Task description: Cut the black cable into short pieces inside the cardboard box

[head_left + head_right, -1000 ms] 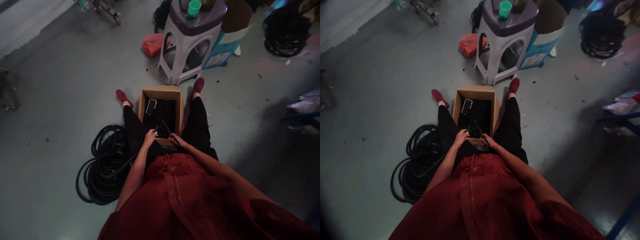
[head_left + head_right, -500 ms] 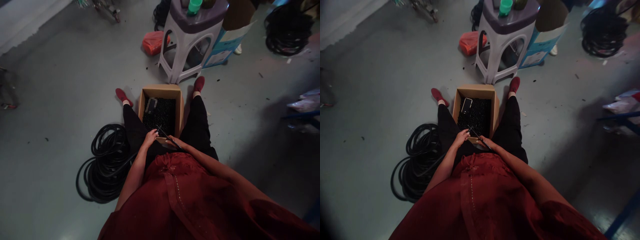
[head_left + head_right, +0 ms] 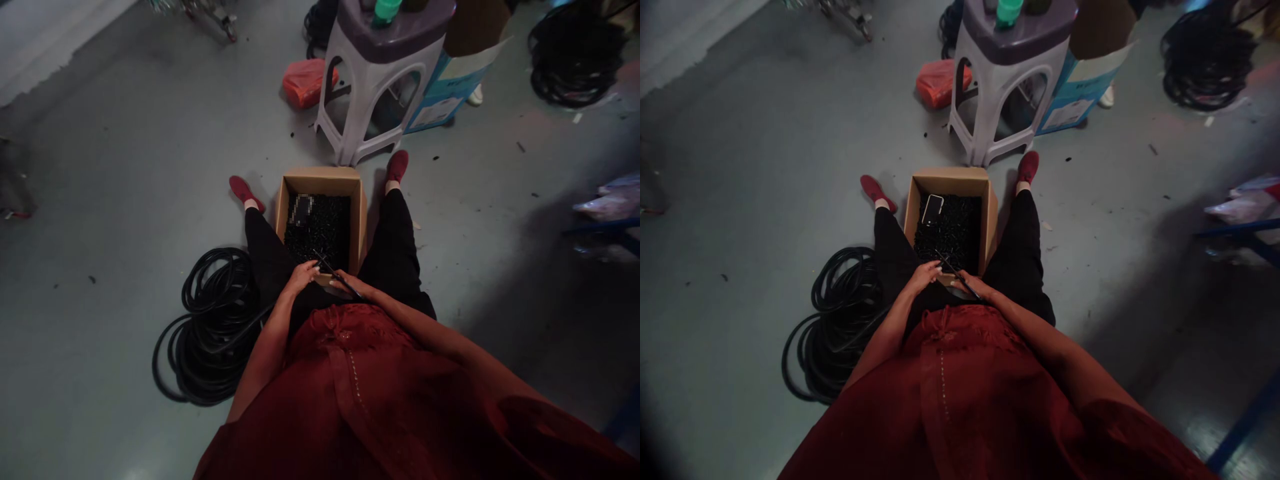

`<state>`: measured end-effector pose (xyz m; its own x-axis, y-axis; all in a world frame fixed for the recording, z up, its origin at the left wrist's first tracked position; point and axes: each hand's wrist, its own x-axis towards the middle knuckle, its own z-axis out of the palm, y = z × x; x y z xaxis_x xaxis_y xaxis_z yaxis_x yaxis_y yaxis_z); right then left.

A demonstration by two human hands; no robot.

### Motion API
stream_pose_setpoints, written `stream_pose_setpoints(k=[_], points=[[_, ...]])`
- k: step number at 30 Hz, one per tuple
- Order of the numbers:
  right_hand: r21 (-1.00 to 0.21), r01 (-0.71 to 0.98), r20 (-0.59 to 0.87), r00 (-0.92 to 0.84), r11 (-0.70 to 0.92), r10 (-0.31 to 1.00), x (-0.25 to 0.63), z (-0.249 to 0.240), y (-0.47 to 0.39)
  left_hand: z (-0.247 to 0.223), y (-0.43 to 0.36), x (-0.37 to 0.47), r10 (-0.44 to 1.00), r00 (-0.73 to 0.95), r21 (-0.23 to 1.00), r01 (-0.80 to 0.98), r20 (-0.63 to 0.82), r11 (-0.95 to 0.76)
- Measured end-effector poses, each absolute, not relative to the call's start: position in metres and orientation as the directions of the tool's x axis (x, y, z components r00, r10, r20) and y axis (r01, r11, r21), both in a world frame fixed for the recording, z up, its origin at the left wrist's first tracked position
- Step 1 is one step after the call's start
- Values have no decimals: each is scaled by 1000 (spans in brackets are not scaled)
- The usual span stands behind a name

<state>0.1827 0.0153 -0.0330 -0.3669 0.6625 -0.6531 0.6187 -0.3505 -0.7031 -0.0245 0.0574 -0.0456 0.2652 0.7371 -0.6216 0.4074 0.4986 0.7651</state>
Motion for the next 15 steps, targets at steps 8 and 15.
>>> stream_pose_setpoints(k=[8,15], points=[[-707,629,-646,-387,-324,658,185,-30,16,-48,55,-21,728,304,762,468,-615,448],[-679,662,-665,-372,-317,647,184,-29,15,-46,54,-20,723,308,752,498,-619,432]])
